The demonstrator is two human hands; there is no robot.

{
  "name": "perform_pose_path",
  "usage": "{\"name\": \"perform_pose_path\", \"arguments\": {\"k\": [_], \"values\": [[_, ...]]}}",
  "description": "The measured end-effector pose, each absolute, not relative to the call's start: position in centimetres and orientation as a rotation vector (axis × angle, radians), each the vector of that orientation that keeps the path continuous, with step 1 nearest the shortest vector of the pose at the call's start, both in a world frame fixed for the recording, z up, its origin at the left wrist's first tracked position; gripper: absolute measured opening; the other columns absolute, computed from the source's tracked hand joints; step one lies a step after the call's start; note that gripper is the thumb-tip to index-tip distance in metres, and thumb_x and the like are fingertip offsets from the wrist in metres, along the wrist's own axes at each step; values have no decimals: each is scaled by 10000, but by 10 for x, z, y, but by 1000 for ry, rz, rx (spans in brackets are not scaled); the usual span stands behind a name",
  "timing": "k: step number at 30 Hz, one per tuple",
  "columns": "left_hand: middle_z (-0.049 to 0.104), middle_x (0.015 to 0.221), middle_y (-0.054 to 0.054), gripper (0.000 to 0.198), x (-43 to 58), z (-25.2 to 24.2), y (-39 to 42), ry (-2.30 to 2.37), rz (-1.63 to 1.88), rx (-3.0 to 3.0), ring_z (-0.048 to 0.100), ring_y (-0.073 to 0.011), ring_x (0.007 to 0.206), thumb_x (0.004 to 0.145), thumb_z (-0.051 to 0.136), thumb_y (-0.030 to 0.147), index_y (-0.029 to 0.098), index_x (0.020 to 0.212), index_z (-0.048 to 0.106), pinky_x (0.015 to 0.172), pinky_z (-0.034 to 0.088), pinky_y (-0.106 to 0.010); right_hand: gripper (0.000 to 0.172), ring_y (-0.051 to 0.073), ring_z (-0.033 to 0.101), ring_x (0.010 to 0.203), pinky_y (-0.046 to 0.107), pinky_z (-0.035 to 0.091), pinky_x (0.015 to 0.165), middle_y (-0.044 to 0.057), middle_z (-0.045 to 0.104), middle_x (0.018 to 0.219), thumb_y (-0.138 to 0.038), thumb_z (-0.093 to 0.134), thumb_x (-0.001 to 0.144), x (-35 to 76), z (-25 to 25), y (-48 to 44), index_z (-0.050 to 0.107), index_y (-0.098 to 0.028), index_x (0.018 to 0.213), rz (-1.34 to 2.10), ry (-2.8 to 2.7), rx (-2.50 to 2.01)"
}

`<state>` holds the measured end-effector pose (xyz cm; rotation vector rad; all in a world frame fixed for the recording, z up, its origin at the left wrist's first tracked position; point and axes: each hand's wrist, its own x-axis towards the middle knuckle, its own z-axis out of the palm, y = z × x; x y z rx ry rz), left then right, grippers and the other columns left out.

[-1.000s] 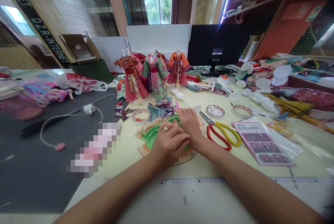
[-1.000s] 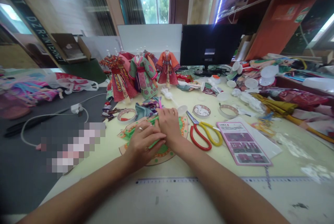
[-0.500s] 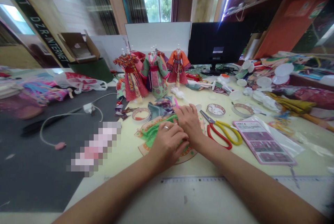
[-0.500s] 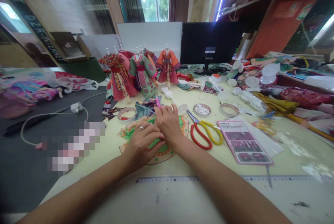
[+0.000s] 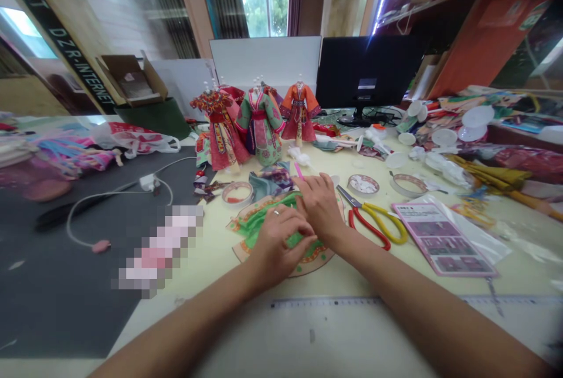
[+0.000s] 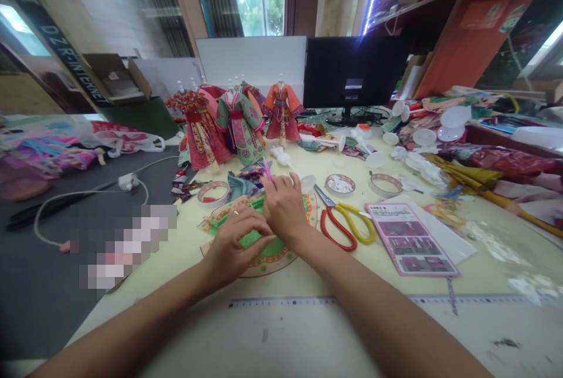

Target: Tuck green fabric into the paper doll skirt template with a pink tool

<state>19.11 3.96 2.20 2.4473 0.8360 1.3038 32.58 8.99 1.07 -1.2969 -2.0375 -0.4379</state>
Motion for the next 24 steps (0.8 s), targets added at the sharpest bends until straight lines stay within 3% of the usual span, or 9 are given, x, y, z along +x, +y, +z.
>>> {"name": "perform_pose_path", "arguments": {"k": [13, 24], "values": [[604, 752, -20, 88, 174, 30, 51, 1018, 1389, 1856, 561, -155, 787, 786, 612, 235, 173, 725, 605, 788, 429, -302, 122, 183, 594, 868, 342, 449, 815, 38, 648, 862, -194, 505, 844, 344, 32, 64, 625, -208, 857, 262, -1694, -968], [607, 731, -7, 88, 174, 32, 54, 1088, 1425, 1797, 566, -141, 752, 779, 614, 223, 170, 710, 616, 735, 432, -261, 85, 195, 570, 884, 372, 453, 809, 52, 630, 839, -182, 591, 795, 334, 22, 45, 620, -193, 874, 218, -1780, -858]]}}
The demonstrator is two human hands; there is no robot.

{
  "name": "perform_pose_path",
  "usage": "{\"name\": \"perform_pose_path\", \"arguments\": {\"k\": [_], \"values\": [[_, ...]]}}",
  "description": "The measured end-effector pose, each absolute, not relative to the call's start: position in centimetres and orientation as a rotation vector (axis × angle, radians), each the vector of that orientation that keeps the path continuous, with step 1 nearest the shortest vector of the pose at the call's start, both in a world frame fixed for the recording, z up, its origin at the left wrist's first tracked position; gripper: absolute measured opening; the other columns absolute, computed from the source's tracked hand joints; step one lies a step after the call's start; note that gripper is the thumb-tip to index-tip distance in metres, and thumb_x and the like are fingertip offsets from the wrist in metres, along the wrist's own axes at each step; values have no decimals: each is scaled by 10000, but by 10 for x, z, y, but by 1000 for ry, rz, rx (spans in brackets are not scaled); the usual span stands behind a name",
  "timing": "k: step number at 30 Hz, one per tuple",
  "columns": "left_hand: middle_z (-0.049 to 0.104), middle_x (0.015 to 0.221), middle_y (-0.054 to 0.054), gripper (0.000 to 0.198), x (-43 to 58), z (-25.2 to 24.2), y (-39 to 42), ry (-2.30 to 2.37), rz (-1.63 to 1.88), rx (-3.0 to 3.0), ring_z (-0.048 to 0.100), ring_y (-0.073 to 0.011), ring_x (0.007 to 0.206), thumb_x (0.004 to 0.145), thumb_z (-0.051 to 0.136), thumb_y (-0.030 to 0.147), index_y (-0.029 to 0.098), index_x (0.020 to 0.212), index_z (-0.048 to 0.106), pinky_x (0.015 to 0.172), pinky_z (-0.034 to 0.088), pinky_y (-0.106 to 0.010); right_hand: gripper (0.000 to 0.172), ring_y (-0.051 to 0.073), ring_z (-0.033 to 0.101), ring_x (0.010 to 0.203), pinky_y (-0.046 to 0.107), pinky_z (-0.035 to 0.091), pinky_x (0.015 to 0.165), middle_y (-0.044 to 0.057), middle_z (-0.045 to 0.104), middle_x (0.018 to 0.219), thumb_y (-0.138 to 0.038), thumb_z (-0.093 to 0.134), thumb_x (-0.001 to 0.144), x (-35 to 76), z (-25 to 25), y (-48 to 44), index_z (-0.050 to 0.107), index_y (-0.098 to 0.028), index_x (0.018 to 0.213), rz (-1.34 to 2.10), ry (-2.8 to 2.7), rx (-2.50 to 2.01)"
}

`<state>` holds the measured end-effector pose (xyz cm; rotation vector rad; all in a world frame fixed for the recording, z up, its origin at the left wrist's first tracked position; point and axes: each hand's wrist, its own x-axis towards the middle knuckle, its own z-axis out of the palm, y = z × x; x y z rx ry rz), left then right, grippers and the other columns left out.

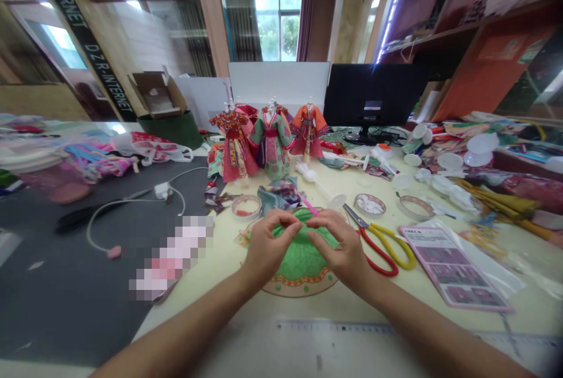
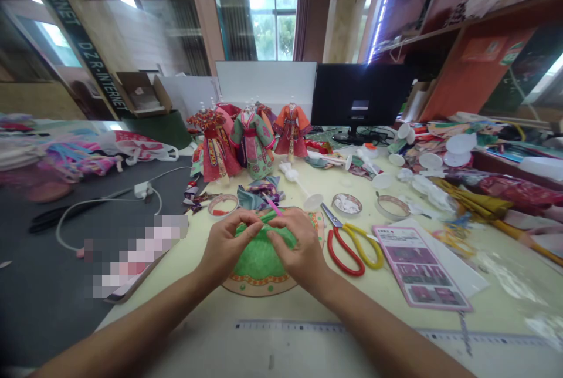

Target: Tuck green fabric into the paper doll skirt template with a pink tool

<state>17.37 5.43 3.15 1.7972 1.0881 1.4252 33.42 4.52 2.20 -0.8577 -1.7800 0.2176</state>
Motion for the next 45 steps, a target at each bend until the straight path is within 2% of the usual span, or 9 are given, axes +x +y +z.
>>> {"name": "perform_pose_path", "arguments": {"k": [5, 10, 17, 24, 32, 36, 45], "values": [[621, 730, -17, 87, 172, 29, 54, 1092, 1442, 1896, 573, -155, 777, 778, 614, 205, 169, 698, 617, 753, 434, -276, 41, 194, 575, 851, 387, 457, 804, 41, 622, 790, -179, 586, 802, 332, 18, 52, 616, -202, 819, 221, -1775, -839], [626, 719, -20, 80, 170, 22, 53, 1070, 1526, 1961, 582, -153, 741, 775, 617, 180, 168, 695, 618, 754, 452, -298, 78, 182, 580, 806, 381, 469, 774, 28, 631, 781, -156, 578, 799, 330, 15, 52, 608, -215, 841, 168, -1785, -793], [623, 705, -12, 70, 168, 18, 53, 1037, 1534, 2009, 579, -136, 711, 766, 630, 143, 166, 702, 613, 691, 454, -263, 115, 199, 585, 848, 440, 451, 848, 44, 628, 826, -155, 596, 784, 331, 9, 54, 613, -220, 877, 102, -1831, -818], [623, 717, -14, 77, 168, 16, 51, 1022, 1514, 2089, 585, -137, 735, 766, 634, 130, 164, 700, 612, 720, 453, -270, 133, 172, 592, 795, 471, 416, 913, 31, 627, 792, -96, 581, 784, 331, 7, 53, 608, -208, 851, 135, -1845, -771], [630, 744, -25, 22, 165, 14, 50, 1062, 1537, 2219, 575, -153, 753, 776, 629, 159, 180, 783, 629, 725, 453, -299, 153, 177, 584, 802, 478, 410, 919, 28, 620, 791, -96, 554, 788, 333, 8, 52, 598, -223, 860, 85, -1868, -783], [634, 738, -30, 123, 163, 14, 50, 1070, 1526, 2336, 572, -172, 763, 774, 636, 183, 188, 896, 645, 734, 446, -320, 165, 176, 587, 811, 477, 402, 934, 32, 620, 802, -89, 553, 782, 334, 7, 51, 601, -218, 872, 40, -1897, -792], [659, 740, -28, 88, 164, 13, 48, 1108, 1517, 2524, 559, -169, 749, 789, 602, 159, 195, 846, 657, 773, 410, -350, 131, 174, 582, 783, 463, 409, 918, 32, 620, 787, -112, 541, 794, 332, 7, 49, 602, -215, 847, -15, -1939, -816]]}}
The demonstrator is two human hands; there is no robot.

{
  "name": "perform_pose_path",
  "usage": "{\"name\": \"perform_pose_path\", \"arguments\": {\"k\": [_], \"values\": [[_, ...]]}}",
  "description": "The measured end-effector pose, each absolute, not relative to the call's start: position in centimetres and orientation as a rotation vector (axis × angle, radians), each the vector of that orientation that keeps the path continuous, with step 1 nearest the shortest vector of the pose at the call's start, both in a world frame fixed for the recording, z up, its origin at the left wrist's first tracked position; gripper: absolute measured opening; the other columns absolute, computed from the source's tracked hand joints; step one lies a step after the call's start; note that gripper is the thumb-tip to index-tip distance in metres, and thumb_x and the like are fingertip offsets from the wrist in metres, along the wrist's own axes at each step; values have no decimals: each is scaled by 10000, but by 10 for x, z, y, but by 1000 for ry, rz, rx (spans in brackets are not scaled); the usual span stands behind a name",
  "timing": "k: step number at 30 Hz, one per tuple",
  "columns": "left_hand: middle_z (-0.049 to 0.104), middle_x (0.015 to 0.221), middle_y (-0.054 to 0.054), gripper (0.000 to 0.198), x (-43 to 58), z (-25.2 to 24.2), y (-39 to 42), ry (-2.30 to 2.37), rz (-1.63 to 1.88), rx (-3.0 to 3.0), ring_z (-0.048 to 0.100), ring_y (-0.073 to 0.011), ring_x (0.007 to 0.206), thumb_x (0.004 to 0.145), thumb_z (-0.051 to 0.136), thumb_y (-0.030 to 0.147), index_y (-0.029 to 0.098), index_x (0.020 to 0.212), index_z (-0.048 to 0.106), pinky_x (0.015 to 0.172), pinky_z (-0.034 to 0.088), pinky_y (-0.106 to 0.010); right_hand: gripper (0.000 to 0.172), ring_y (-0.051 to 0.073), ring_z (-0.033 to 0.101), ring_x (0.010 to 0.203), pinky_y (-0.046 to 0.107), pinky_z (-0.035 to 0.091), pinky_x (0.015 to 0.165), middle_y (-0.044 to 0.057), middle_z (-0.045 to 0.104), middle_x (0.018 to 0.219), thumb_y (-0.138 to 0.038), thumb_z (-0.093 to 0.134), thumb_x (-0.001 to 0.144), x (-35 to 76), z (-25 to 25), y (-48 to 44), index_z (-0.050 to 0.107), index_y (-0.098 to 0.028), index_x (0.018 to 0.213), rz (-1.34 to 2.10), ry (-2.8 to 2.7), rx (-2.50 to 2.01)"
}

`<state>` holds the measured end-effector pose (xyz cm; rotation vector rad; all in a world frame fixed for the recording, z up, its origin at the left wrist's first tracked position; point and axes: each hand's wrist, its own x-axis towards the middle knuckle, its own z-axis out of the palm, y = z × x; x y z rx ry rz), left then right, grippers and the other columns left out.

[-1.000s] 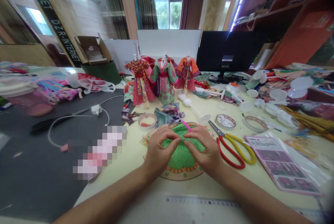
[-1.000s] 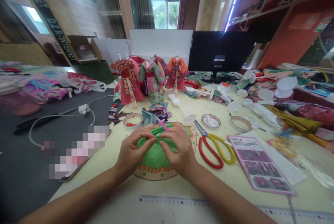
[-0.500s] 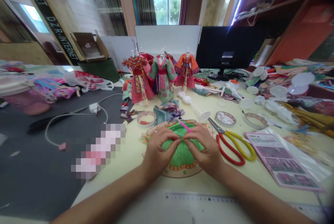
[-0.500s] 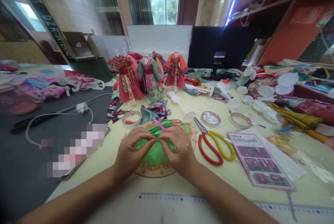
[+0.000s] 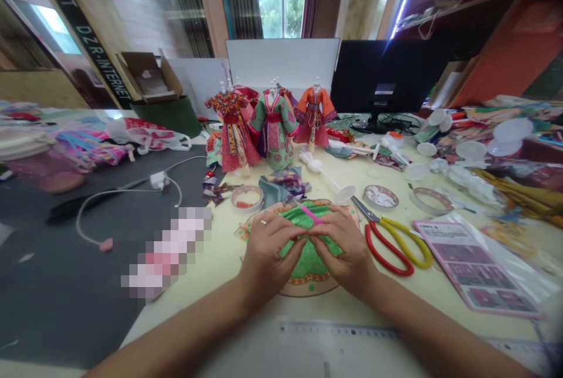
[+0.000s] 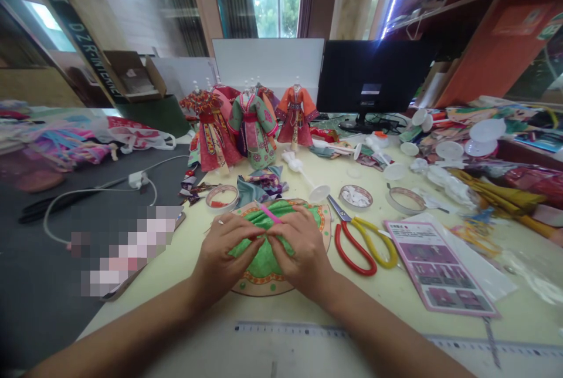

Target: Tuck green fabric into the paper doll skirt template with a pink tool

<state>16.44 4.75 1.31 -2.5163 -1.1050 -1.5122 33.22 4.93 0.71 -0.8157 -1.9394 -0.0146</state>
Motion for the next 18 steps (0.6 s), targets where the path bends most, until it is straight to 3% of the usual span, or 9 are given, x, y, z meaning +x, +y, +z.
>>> {"name": "perform_pose_path", "arguments": {"k": [18], "values": [[654, 700, -22, 91, 164, 13, 48, -1135, -1416, -2550, 567, -165, 715, 806, 567, 170, 192, 749, 634, 772, 398, -349, 126, 174, 572, 787, 447, 408, 917, 35, 615, 800, -111, 545, 789, 332, 2, 49, 591, -210, 851, -53, -1967, -835]]}}
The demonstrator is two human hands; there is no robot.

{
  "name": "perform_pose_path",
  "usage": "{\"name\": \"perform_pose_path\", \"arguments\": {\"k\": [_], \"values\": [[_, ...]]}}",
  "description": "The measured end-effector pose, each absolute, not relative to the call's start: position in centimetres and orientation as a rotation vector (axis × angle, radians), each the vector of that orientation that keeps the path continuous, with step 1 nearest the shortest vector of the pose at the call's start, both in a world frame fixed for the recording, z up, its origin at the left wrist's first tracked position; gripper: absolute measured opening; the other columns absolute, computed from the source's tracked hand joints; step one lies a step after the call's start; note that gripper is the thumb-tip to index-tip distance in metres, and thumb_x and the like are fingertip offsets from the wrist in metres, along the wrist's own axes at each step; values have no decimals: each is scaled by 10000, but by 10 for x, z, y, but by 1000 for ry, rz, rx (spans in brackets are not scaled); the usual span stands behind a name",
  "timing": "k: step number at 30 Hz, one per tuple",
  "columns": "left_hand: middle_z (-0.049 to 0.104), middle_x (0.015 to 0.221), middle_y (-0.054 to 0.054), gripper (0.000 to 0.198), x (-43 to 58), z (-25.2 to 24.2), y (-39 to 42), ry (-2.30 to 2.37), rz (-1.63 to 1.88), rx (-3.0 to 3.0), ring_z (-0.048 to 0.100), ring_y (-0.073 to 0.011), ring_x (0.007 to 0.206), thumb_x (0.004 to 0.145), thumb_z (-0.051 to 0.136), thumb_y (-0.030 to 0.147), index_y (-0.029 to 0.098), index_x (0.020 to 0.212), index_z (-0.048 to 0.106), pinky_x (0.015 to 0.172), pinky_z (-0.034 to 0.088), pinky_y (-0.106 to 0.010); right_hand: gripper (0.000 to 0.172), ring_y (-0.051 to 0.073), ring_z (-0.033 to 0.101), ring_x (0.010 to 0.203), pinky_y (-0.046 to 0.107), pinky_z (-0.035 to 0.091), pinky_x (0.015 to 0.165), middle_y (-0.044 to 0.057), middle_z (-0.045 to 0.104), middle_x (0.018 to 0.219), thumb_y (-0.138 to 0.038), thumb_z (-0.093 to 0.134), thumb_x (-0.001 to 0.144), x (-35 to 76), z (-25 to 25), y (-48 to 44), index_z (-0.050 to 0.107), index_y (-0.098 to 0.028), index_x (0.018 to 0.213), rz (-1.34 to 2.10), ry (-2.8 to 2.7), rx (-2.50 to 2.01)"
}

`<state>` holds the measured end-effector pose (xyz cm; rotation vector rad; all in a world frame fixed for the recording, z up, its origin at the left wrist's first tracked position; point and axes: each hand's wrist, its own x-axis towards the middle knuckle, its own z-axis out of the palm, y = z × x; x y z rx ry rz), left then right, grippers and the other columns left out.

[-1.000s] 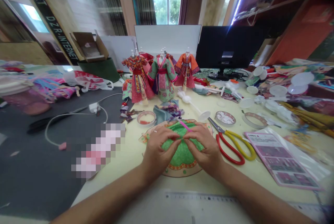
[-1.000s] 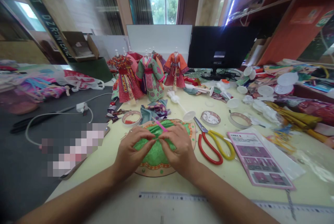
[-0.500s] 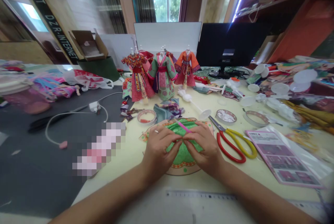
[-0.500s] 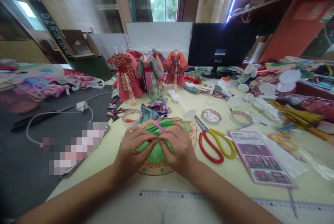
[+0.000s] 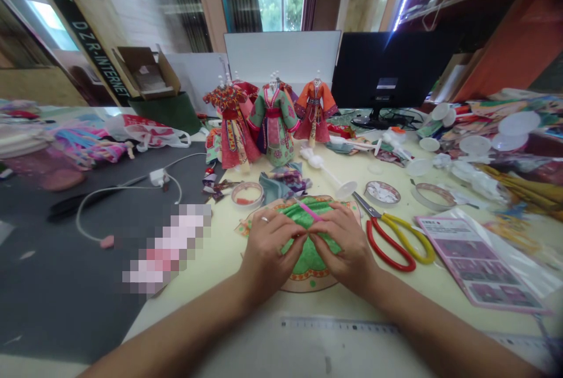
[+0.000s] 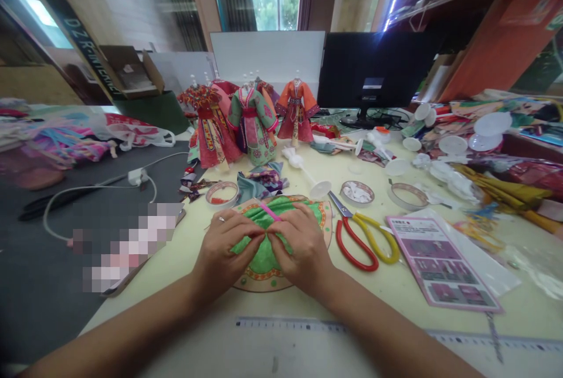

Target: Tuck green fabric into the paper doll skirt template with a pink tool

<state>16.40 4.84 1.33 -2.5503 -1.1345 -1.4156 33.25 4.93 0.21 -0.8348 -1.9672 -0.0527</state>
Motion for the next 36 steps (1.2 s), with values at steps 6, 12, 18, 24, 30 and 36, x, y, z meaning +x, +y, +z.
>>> {"name": "perform_pose_path", "arguments": {"k": [6, 12, 18, 24, 30, 36], "values": [[650, 711, -20, 74, 162, 14, 52, -1229, -1542, -2591, 575, -167, 737, 793, 584, 170, 191, 744, 635, 760, 421, -333, 232, 205, 557, 868, 466, 407, 905, 57, 611, 876, -130, 545, 784, 337, 1, 52, 559, -206, 1003, -23, -1983, -861], [649, 704, -17, 68, 159, 13, 54, -1347, -1666, -2634, 578, -164, 747, 777, 597, 156, 182, 727, 634, 758, 441, -315, 330, 213, 553, 864, 409, 461, 784, 69, 609, 897, -85, 510, 787, 345, 5, 52, 525, -199, 1097, 5, -1975, -892], [643, 707, -21, 91, 158, 17, 55, -1511, -1794, -2652, 580, -153, 747, 787, 600, 182, 171, 703, 633, 724, 453, -281, 358, 199, 577, 944, 381, 486, 818, 70, 622, 988, -58, 492, 811, 348, 7, 45, 537, -216, 1129, 23, -2001, -837], [650, 715, -20, 75, 158, 17, 56, -1504, -1859, -2646, 589, -153, 758, 778, 613, 175, 169, 709, 642, 742, 456, -280, 373, 205, 592, 916, 380, 502, 779, 76, 632, 969, -55, 504, 809, 345, 1, 45, 528, -217, 1144, 37, -2002, -797], [642, 692, -8, 73, 160, 16, 53, -1408, -1816, -2663, 579, -140, 715, 776, 620, 163, 167, 706, 640, 746, 446, -291, 401, 183, 582, 841, 393, 475, 808, 39, 631, 863, -14, 547, 771, 344, -1, 45, 528, -216, 1116, 73, -1908, -738], [638, 679, -5, 72, 163, 14, 51, -1381, -1753, -2752, 570, -138, 693, 782, 611, 153, 168, 717, 639, 707, 437, -290, 340, 175, 563, 833, 427, 429, 877, 35, 609, 875, -19, 577, 753, 339, -3, 42, 536, -207, 1033, 127, -1852, -741]]}}
